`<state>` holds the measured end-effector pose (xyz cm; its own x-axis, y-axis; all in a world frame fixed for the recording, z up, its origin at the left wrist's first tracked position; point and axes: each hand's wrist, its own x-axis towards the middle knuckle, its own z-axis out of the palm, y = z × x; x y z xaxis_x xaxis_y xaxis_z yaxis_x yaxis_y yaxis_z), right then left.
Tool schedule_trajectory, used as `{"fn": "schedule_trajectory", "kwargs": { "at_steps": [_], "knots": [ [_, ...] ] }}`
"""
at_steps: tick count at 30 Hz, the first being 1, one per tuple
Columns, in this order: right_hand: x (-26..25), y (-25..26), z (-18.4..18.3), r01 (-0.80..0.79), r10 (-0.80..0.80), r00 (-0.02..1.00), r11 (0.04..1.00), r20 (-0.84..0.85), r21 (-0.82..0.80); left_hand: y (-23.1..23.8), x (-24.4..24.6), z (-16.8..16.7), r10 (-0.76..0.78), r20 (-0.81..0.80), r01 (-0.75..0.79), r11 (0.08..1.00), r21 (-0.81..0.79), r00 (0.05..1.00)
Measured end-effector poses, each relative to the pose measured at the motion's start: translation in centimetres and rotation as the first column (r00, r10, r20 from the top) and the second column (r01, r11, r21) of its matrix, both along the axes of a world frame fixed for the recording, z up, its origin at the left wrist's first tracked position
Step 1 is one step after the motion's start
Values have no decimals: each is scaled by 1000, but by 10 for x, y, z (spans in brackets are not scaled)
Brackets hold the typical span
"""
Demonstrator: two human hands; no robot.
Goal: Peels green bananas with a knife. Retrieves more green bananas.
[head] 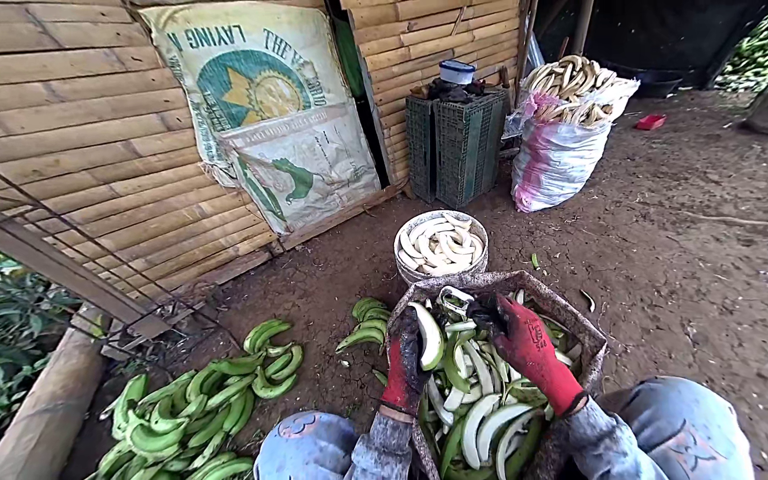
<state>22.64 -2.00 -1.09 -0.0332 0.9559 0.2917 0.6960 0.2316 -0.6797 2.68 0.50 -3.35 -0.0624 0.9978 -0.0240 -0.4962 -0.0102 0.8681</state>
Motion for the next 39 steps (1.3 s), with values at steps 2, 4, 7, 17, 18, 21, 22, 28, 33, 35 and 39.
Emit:
{"fn": "schedule_trajectory", "kwargs": {
  "at_steps": [2, 4, 7, 17, 18, 21, 22, 28, 33, 35, 39],
  "knots": [
    [-22, -20, -12, -107, 112, 990, 992, -86, 60, 8, 4, 4, 224, 76, -225, 974, 5, 972],
    [-43, -34, -18, -150, 157, 987, 980, -42, 131, 10, 4, 7, 329, 178, -329, 944, -27, 928],
    [-52, -31, -15, -107, 101, 993, 988, 60, 111, 7, 1, 12, 286, 305, -297, 955, -13, 908],
    [-35, -10, -25, -69, 45, 987, 986, 155, 152, -9, 3, 17, 207, -612, -180, 978, 106, 763],
    [-33, -5, -24, -52, 36, 991, 991, 130, 123, -16, 4, 22, 151, -665, -132, 988, 79, 731],
    [-20, 12, -11, -15, 20, 999, 991, 39, -133, -34, 12, 32, 9, -841, 43, 998, 38, 540],
    [-17, 17, -12, -9, 12, 1000, 984, 18, -179, -34, 13, 32, 14, -892, 76, 996, 54, 451],
    [-4, 30, -10, 154, -141, 988, 951, 67, -269, -31, 18, 25, 11, -969, 323, 942, 92, 246],
    [-6, 6, -32, -194, 215, 974, 953, -68, 232, 1, -2, 6, -149, 214, 151, 989, 6, 966],
    [-9, 0, -34, -374, 377, 925, 871, 54, 318, 7, -12, 0, -300, 577, 343, 939, 36, 760],
    [-6, 1, -29, -451, 392, 891, 819, 227, 356, 6, -11, -5, -317, 615, 361, 931, 55, 722]
  ]
}}
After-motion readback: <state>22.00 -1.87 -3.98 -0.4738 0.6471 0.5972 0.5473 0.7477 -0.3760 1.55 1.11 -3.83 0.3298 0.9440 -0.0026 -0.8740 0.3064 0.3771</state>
